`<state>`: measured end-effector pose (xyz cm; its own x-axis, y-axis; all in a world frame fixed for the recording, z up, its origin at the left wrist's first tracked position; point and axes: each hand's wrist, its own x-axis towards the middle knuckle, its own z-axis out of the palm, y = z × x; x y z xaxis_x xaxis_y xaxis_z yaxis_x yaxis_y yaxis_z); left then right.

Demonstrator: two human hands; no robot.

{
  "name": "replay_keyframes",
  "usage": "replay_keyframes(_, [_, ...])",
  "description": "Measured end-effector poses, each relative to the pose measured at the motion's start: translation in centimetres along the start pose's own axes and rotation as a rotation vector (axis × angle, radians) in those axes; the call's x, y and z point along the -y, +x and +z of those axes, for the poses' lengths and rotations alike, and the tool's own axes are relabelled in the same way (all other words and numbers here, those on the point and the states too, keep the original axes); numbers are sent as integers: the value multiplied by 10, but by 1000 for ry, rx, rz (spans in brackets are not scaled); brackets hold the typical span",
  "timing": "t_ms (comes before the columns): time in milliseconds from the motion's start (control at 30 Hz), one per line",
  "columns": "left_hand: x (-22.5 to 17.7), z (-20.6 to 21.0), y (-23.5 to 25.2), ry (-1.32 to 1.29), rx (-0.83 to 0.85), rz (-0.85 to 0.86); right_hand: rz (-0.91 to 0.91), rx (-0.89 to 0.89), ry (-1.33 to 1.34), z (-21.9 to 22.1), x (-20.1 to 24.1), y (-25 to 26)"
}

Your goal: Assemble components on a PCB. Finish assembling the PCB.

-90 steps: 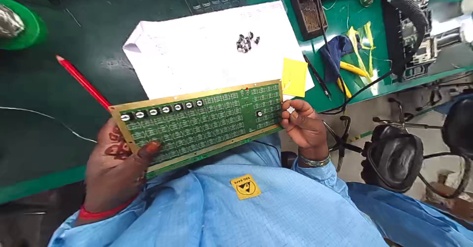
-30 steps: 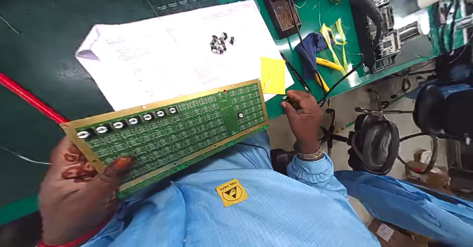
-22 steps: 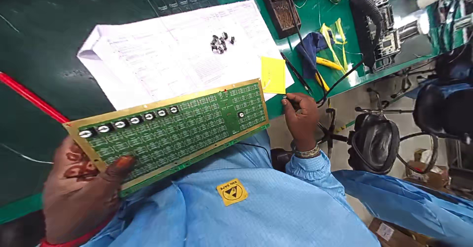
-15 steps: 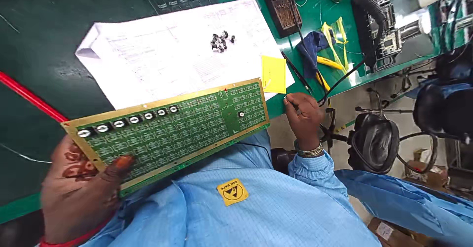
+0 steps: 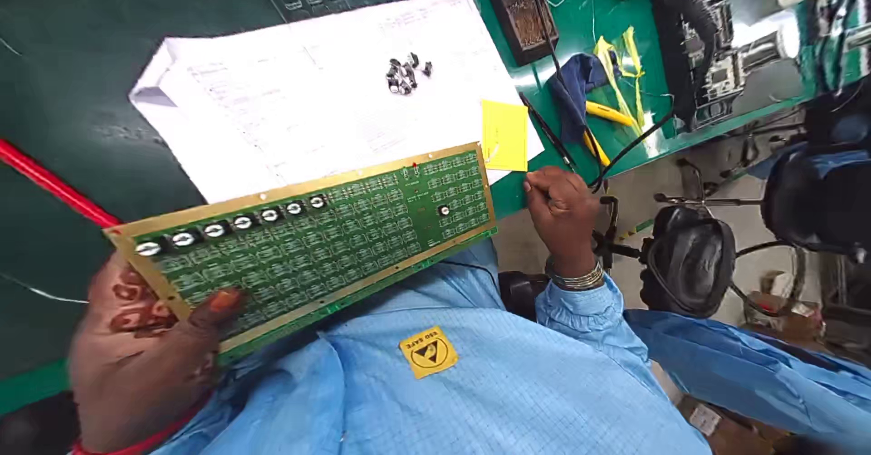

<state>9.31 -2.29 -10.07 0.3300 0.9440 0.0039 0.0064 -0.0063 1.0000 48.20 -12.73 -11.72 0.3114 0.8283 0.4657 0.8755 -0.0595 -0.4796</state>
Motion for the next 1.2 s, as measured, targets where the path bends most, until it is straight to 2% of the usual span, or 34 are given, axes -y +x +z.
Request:
replay_keyframes(200, [0,0,1,-6,0,8,48,-32,80,3,-4,-4])
replay_keyframes(433, [0,1,1,-18,-3,18,316,-73,484,-5,5,-6])
replay_keyframes(533, [1,0,0,-12,-5,16,371,-67,558,-7,6,-4])
replay_keyframes(933, [-6,5,2,-24,-4,-4,441,-6,749,-6,14,-2])
replay_keyframes(1200, [-2,3,0,-19,-17,-1,449,-23,640,-5,17,0])
